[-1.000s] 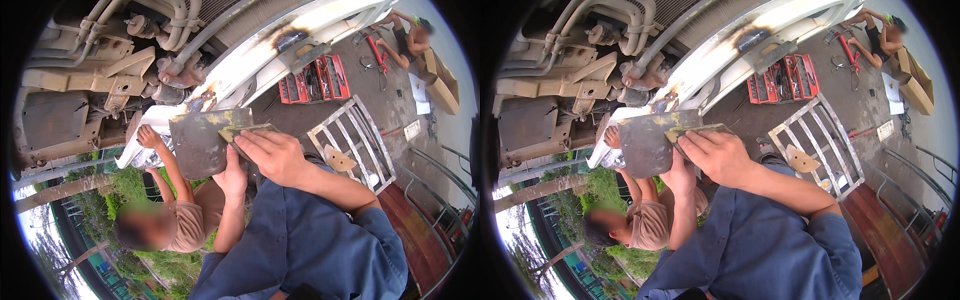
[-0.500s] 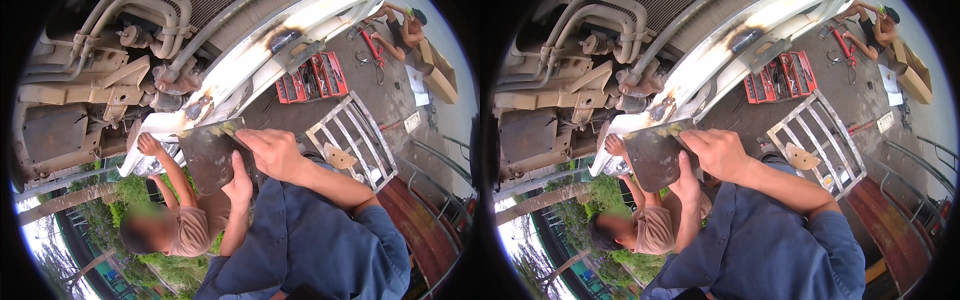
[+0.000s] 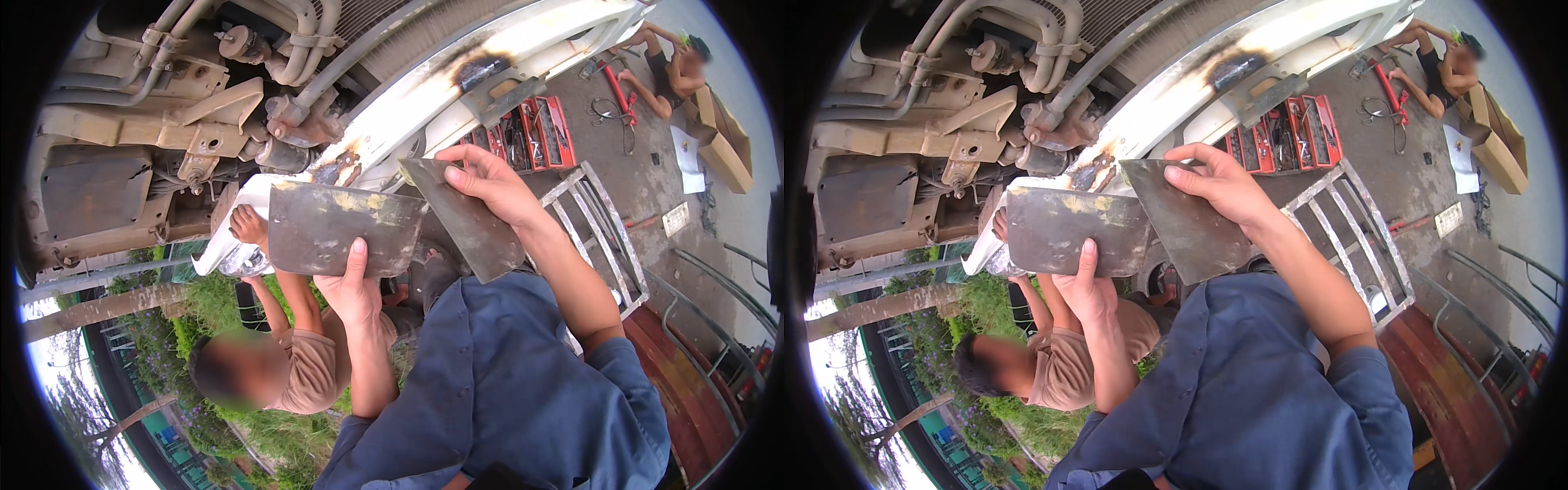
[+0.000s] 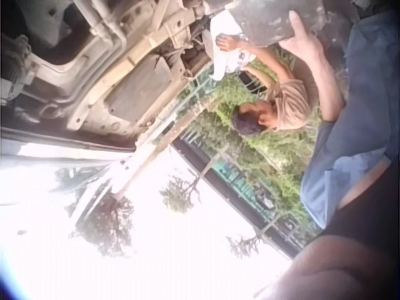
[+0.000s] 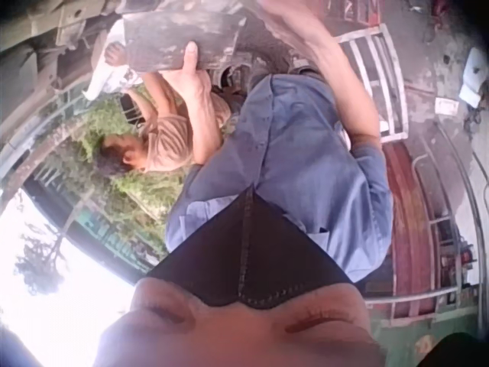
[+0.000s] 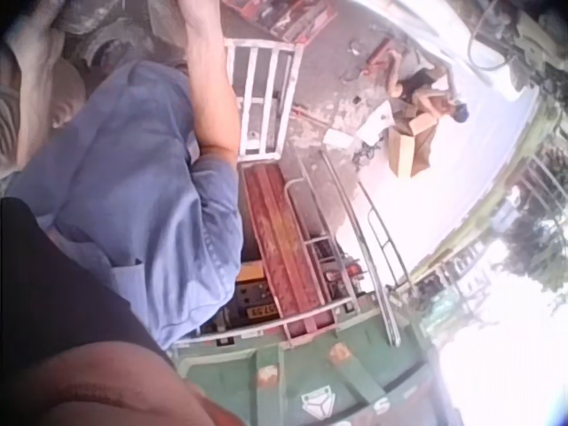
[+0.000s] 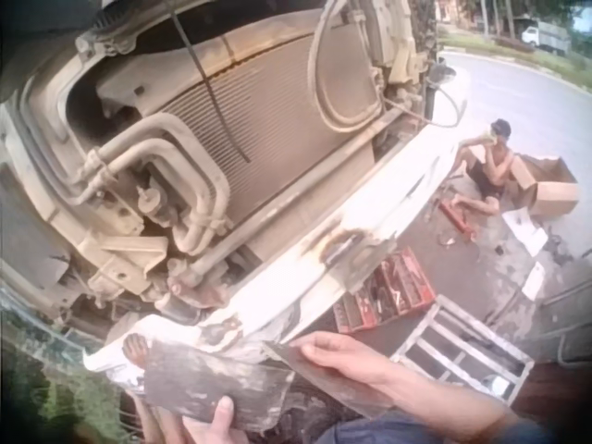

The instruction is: The person works on the front of a vehicle with a helper, handling large metal panels and using a hammer to tap a bumper section into place.

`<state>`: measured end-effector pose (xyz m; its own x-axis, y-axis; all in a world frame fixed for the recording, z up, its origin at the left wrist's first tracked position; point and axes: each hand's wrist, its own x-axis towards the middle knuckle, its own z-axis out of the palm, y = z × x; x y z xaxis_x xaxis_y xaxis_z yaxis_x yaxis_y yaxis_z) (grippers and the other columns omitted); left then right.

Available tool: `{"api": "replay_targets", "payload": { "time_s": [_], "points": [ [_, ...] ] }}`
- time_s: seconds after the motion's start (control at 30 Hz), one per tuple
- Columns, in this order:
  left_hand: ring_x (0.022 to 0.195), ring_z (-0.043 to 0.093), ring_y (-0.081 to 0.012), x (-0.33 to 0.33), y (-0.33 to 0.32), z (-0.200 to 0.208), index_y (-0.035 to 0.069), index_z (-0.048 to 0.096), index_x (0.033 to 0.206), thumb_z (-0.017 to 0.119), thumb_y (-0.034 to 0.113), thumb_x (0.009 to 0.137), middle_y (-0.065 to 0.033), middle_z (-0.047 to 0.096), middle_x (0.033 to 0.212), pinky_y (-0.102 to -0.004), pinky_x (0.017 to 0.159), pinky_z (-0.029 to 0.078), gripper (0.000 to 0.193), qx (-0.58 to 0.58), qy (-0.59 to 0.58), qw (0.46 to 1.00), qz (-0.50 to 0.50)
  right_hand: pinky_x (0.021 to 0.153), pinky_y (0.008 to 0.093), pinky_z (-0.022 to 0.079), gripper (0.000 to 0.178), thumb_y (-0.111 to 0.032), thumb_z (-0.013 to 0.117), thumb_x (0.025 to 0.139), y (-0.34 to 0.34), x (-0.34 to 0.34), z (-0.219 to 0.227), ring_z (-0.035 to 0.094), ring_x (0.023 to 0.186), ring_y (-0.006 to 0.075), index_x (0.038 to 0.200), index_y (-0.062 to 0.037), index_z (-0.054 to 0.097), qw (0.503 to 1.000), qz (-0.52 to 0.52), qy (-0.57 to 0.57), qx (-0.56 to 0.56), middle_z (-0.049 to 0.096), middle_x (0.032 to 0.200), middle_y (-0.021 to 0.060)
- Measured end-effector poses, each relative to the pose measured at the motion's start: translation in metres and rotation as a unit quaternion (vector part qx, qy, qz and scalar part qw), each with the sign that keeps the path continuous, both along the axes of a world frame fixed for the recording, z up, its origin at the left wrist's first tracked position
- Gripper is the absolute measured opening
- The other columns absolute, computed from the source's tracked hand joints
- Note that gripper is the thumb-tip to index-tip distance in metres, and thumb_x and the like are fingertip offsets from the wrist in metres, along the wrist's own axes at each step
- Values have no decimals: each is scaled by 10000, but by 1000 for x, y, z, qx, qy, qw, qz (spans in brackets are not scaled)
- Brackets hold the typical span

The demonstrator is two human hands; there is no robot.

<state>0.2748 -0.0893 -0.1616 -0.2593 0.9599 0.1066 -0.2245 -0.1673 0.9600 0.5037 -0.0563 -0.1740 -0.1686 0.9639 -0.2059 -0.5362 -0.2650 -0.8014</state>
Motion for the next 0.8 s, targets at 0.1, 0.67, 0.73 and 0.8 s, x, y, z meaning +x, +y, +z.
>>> {"api": "replay_targets", "payload": {
  "time_s": [0.1,0.67,0.73,0.8],
  "points": [
    [992,629,-201,5,4,6,-34,559,1208,735,-16,821,-121,639,1134,-341,917,498,425,-15,-25,999,34,395,254,420,604,-508,365,1021,-7,-10,-57,482,514,143,1268,32,475,778,259,555,-137,480,793,105],
    [849,624,-127,20,-6,9,-51,647,1017,747,11,833,-83,683,963,-277,796,498,218,32,188,981,19,416,281,462,557,-525,391,990,-33,-76,-129,522,560,177,1215,-42,554,672,345,634,-167,551,779,118],
    [847,624,-127,12,-7,8,-47,646,1021,746,10,833,-82,681,965,-275,799,498,220,11,142,990,23,344,242,391,405,-422,513,979,-22,-76,-144,438,418,102,1092,-46,610,847,227,364,-314,524,646,36],
    [842,622,-126,1,-3,9,-46,640,1034,732,8,845,-84,674,979,-272,806,498,217,-10,71,996,48,345,230,382,248,-295,629,944,-8,-72,-136,369,358,60,1010,-56,639,934,170,184,-256,529,611,11]
  ]
}}
